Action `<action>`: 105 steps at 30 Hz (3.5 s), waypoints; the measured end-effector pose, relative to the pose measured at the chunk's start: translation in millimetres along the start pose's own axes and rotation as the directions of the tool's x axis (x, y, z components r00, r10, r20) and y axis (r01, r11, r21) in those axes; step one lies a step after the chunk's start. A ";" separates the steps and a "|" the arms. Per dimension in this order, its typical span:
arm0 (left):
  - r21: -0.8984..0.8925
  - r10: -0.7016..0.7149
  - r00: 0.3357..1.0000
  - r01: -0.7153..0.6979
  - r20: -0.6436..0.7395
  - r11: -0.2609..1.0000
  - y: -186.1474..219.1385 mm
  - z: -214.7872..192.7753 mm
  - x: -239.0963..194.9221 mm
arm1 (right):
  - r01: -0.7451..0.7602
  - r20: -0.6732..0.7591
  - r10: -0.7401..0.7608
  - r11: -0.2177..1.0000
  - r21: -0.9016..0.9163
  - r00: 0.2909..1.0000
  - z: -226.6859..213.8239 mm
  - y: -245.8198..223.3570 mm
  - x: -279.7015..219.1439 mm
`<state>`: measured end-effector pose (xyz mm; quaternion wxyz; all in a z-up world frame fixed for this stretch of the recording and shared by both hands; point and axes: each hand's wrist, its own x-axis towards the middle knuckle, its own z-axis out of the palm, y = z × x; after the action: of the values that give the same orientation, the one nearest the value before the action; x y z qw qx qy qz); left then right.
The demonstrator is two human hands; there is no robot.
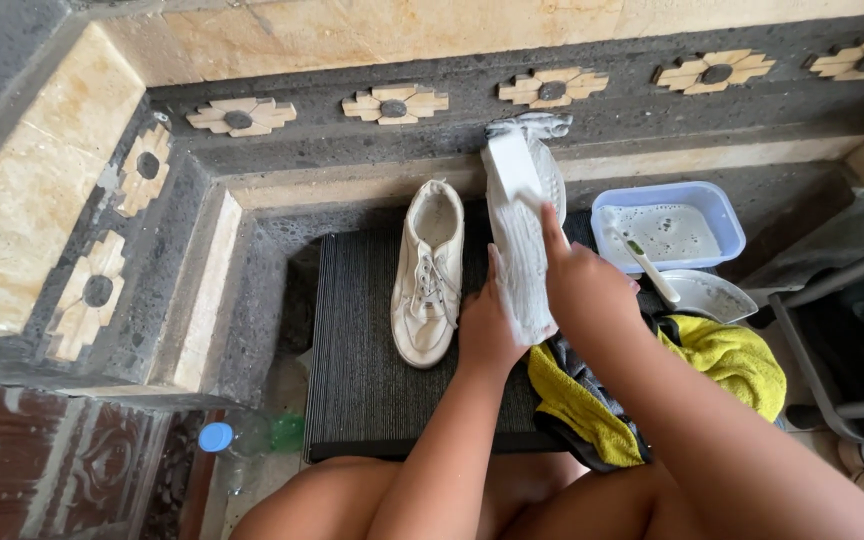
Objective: The person scrubs the sole of a white sneaker with a brush and a toothbrush, repeatedly dipping the brush into a container of soapy water. The person holds the shoe steady and works on the sole surface throughout the clip.
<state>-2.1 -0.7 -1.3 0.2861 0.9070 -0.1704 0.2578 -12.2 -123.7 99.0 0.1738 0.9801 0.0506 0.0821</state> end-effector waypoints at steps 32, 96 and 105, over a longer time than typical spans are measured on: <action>-0.072 -0.074 0.976 0.090 0.205 0.993 -4.8 -1.9 7.0 | -0.152 0.611 0.079 0.986 0.069 0.788 -42.3 4.7 -62.0; 0.027 -0.047 0.999 0.047 0.005 0.999 -2.6 11.9 -1.7 | -0.284 0.209 0.192 0.668 0.688 0.959 -19.1 44.8 -34.1; -0.148 -0.104 0.994 0.101 -0.017 0.984 3.5 10.6 -1.1 | -0.292 0.354 0.323 -0.224 0.930 0.878 -15.5 88.3 -48.4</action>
<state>-0.6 -9.6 -7.9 0.3671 0.8878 -0.1386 0.2405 -56.3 -207.2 137.2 -0.6400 0.7511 -0.1479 0.0668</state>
